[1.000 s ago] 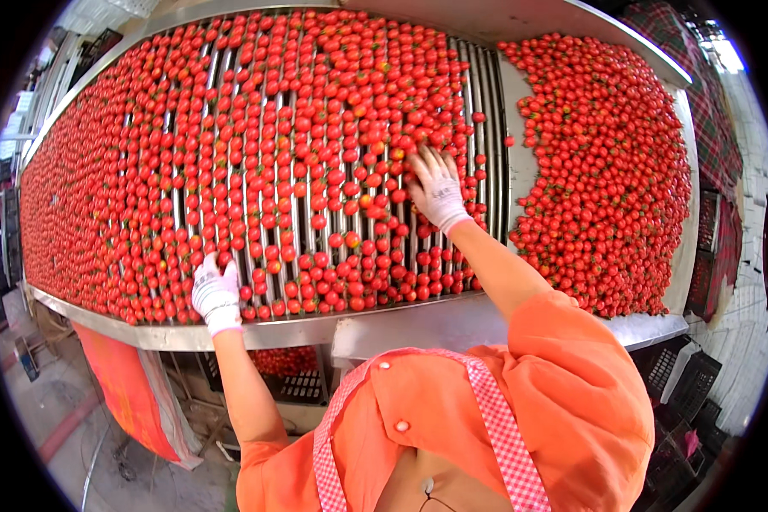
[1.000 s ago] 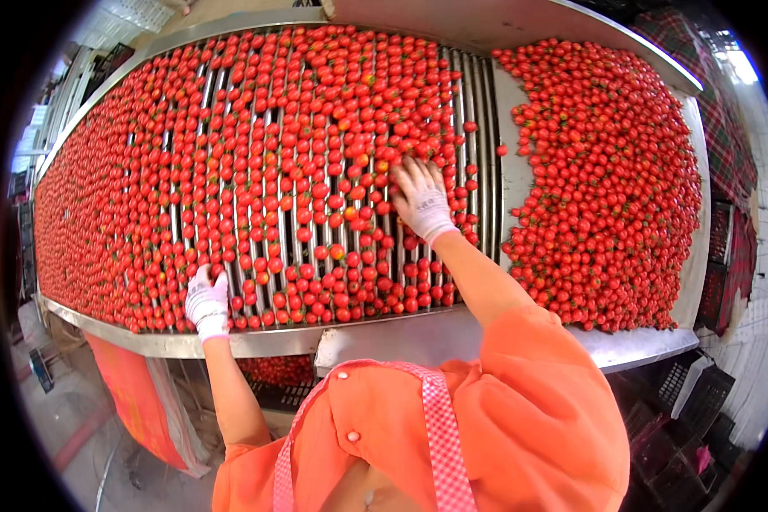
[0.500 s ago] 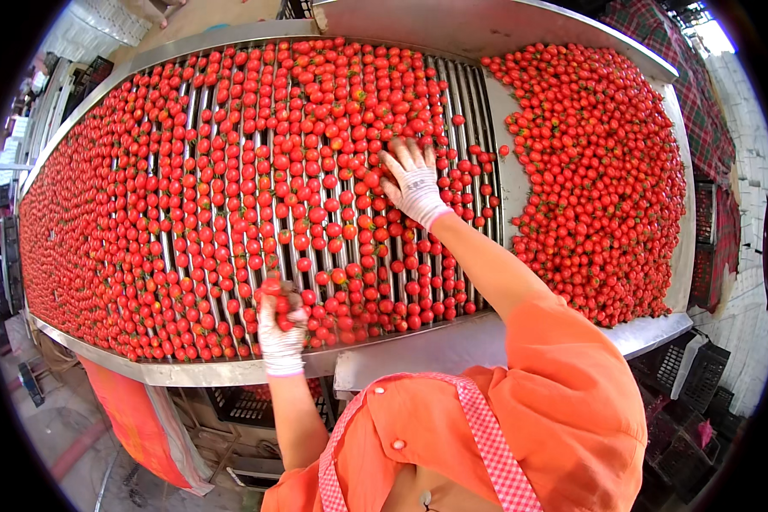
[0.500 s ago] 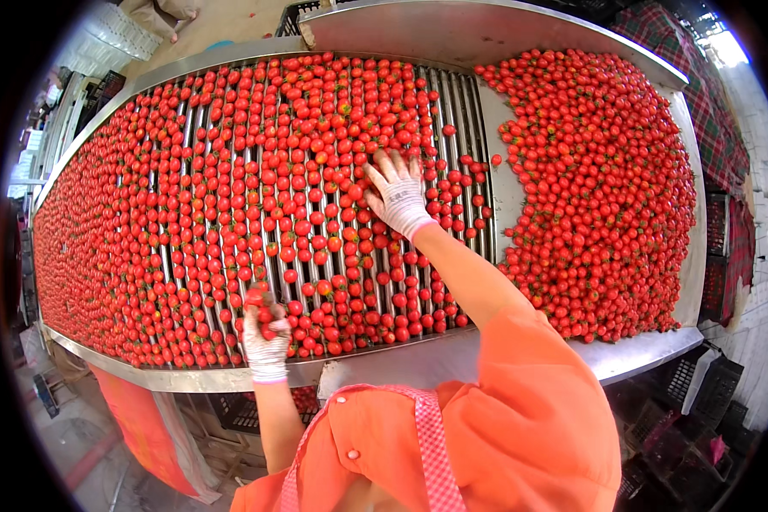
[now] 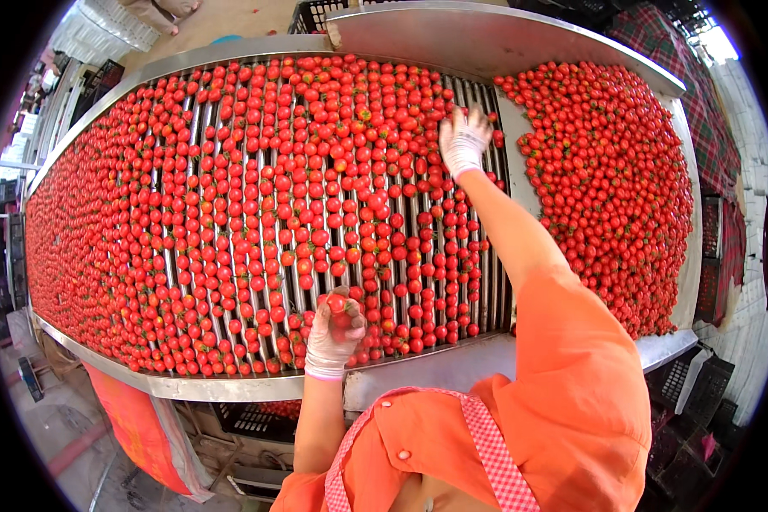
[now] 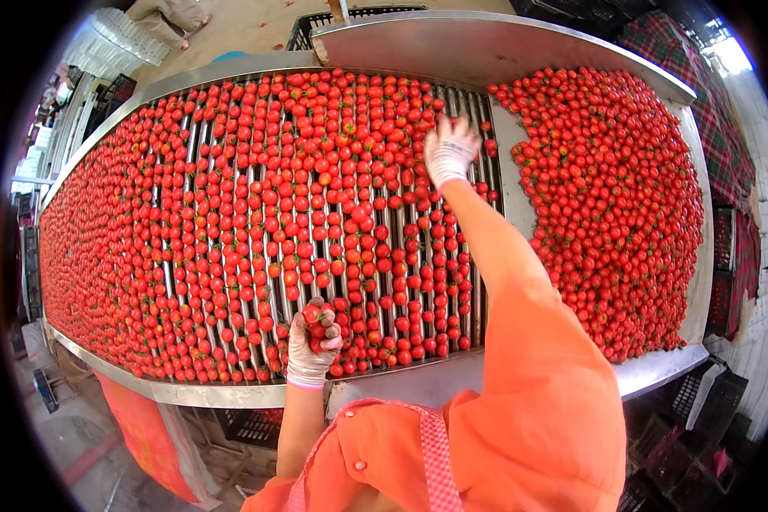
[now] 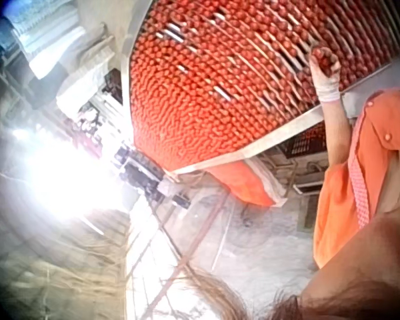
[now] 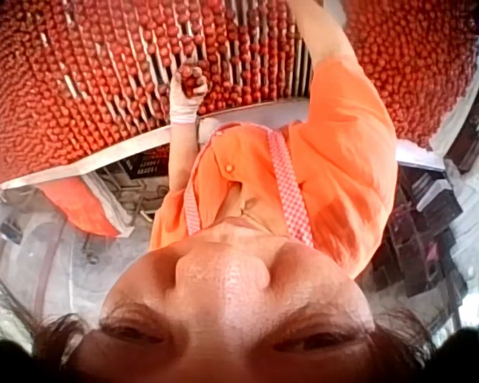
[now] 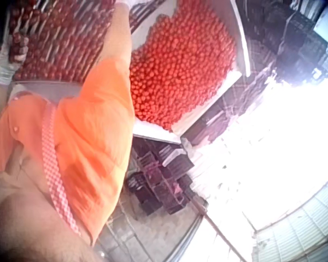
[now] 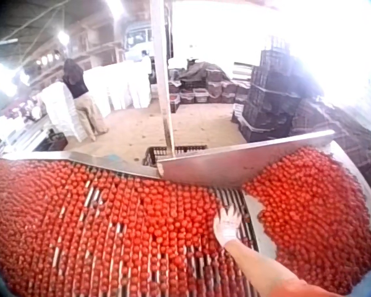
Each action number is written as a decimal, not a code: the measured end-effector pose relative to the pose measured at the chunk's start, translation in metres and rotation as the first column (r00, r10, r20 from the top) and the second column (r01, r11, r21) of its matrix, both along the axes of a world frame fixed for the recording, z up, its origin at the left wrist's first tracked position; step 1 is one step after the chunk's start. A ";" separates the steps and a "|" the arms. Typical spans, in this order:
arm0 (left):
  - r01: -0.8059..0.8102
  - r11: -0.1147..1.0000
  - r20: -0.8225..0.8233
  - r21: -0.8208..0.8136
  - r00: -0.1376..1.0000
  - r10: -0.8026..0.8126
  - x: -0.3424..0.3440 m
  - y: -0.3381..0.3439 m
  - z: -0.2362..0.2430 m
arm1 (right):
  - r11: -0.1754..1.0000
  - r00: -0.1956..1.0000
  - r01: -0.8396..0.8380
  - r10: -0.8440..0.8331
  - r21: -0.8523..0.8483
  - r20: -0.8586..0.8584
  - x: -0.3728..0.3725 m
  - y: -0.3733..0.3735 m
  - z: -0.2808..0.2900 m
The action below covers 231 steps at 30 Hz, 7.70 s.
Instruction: The person sorts cherry tomatoes on a conveyor belt by hand, picking out damaged or off-color tomatoes and placing them into a crate below the belt.
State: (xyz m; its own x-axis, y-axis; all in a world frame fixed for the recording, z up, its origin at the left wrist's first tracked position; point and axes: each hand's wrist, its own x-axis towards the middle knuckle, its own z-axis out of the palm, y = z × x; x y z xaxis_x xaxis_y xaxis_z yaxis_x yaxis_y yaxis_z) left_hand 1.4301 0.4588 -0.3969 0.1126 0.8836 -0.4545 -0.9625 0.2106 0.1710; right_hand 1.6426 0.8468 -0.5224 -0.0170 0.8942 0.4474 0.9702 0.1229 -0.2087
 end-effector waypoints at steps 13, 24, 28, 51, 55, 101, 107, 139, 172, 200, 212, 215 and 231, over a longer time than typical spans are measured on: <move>-0.103 0.992 0.124 -0.067 0.986 0.111 0.000 0.013 -0.009 | 0.688 0.663 -0.721 0.720 0.086 -0.205 -0.115 -0.030 0.051; -0.103 0.989 0.161 -0.107 0.980 0.119 0.023 0.021 -0.026 | 0.998 0.999 -0.030 0.032 -0.055 0.038 0.055 0.055 -0.050; -0.098 0.986 0.145 -0.134 0.982 0.117 0.028 0.023 -0.029 | 0.879 0.857 -0.400 0.460 0.260 -0.234 -0.059 0.057 0.010; -0.167 0.976 0.126 -0.140 0.975 0.185 0.048 0.027 -0.036 | 0.843 0.843 -0.527 0.535 -0.104 0.060 0.030 0.120 -0.058; -0.130 0.984 0.185 -0.121 0.971 0.151 0.053 0.033 -0.039 | 0.913 0.947 -0.296 0.242 0.282 0.211 0.063 0.110 -0.065; -0.225 0.966 0.206 -0.125 0.947 0.247 0.090 0.034 -0.053 | 0.494 0.387 -0.812 0.055 -0.311 -0.920 -0.148 0.151 0.025; -0.390 0.900 0.084 -0.196 0.908 0.411 0.087 0.055 -0.041 | 0.290 0.231 -0.926 -0.066 -0.240 -0.971 -0.097 0.031 0.095; -0.860 0.509 0.015 0.042 0.510 0.860 0.053 -0.250 -0.013 | 0.328 0.392 -0.901 0.896 -0.285 -0.207 0.099 -0.254 0.000; -0.726 0.685 -0.754 -0.062 0.484 0.445 0.130 -0.062 0.005 | 0.112 0.207 -0.978 0.499 -0.174 -0.841 -0.007 -0.296 0.112; -0.873 0.424 -0.694 0.241 -0.461 -0.553 0.139 -0.136 -0.053 | 0.579 0.683 -0.684 0.721 -0.443 -0.112 0.272 -0.244 -0.065; 0.038 0.902 -0.378 -0.430 -0.915 -0.142 0.315 -0.032 -0.062 | 0.750 0.810 -0.542 0.346 -0.378 -0.474 0.331 -0.301 -0.064; 0.009 0.873 -0.332 -0.487 -0.927 -0.175 0.316 -0.027 -0.063 | 0.773 0.792 -0.530 0.303 -0.350 -0.531 0.341 -0.300 -0.081; 0.088 0.762 -0.275 -0.641 -0.954 -0.121 0.344 -0.026 -0.093 | 0.733 0.606 -0.673 0.469 -0.100 -0.643 0.337 -0.302 -0.051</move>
State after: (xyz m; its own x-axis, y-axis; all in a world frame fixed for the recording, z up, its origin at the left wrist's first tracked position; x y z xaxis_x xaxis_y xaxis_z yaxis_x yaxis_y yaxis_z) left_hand 1.7739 0.4333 -0.4895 -0.1597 0.9490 -0.2719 0.9858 0.1679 0.0067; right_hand 1.9794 0.5447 -0.5733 -0.4220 0.8680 0.2618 0.4164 0.4421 -0.7944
